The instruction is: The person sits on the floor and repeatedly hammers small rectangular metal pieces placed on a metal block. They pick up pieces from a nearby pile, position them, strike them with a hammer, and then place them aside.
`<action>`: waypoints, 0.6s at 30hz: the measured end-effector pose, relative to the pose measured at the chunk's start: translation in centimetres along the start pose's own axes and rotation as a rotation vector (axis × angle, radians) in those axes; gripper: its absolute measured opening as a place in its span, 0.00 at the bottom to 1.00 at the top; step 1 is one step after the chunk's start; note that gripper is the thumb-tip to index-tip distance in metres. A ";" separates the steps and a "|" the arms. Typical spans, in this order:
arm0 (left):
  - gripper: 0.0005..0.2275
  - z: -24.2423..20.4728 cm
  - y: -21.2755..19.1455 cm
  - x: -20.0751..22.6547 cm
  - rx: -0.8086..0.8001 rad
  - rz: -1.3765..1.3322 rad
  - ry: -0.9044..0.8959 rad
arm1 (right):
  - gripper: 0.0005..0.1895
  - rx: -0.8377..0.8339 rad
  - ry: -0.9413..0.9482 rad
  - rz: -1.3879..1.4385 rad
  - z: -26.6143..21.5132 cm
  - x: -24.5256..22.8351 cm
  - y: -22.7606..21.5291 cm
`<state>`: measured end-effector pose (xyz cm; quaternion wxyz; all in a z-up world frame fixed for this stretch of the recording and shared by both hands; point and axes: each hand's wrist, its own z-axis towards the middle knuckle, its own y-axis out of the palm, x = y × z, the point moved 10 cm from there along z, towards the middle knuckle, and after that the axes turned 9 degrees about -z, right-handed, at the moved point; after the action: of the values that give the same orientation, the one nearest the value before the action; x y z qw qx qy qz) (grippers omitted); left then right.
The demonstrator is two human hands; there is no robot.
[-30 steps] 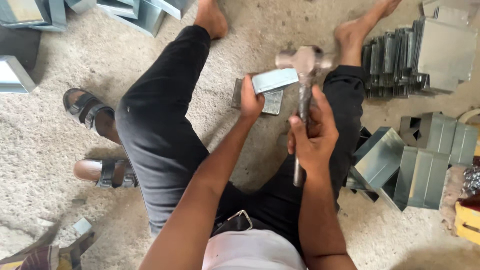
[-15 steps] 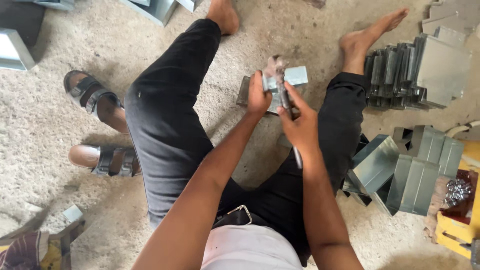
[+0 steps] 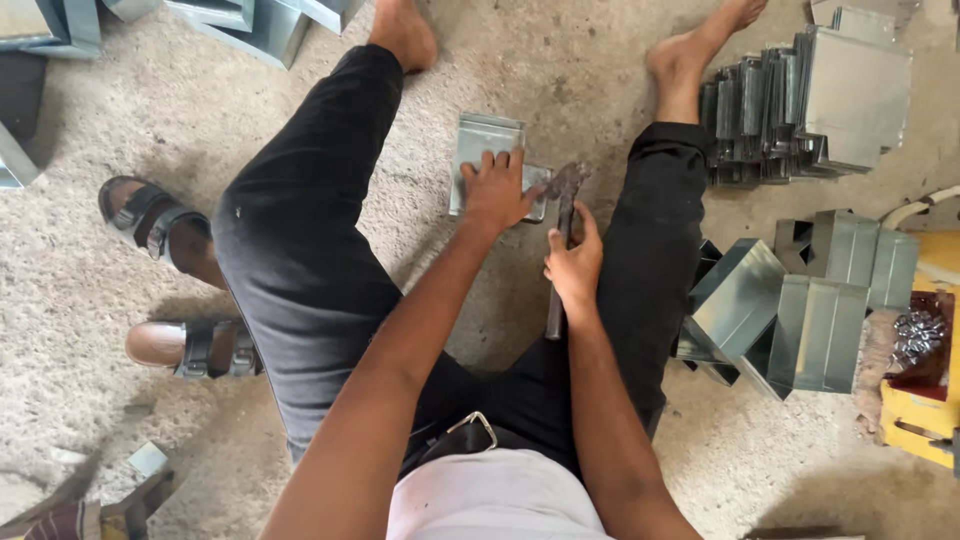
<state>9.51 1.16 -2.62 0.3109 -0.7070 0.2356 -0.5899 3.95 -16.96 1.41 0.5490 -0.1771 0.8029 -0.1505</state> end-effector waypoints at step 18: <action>0.11 -2.4 -0.9 -2.1 0.290 0.205 0.307 | 0.31 -0.004 -0.598 0.051 -6.9 -12.2 -2.4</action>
<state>6.70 2.91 -3.15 0.4280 -0.5293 0.2633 -0.6836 1.89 -13.30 15.03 0.7644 -0.1943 0.6100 -0.0762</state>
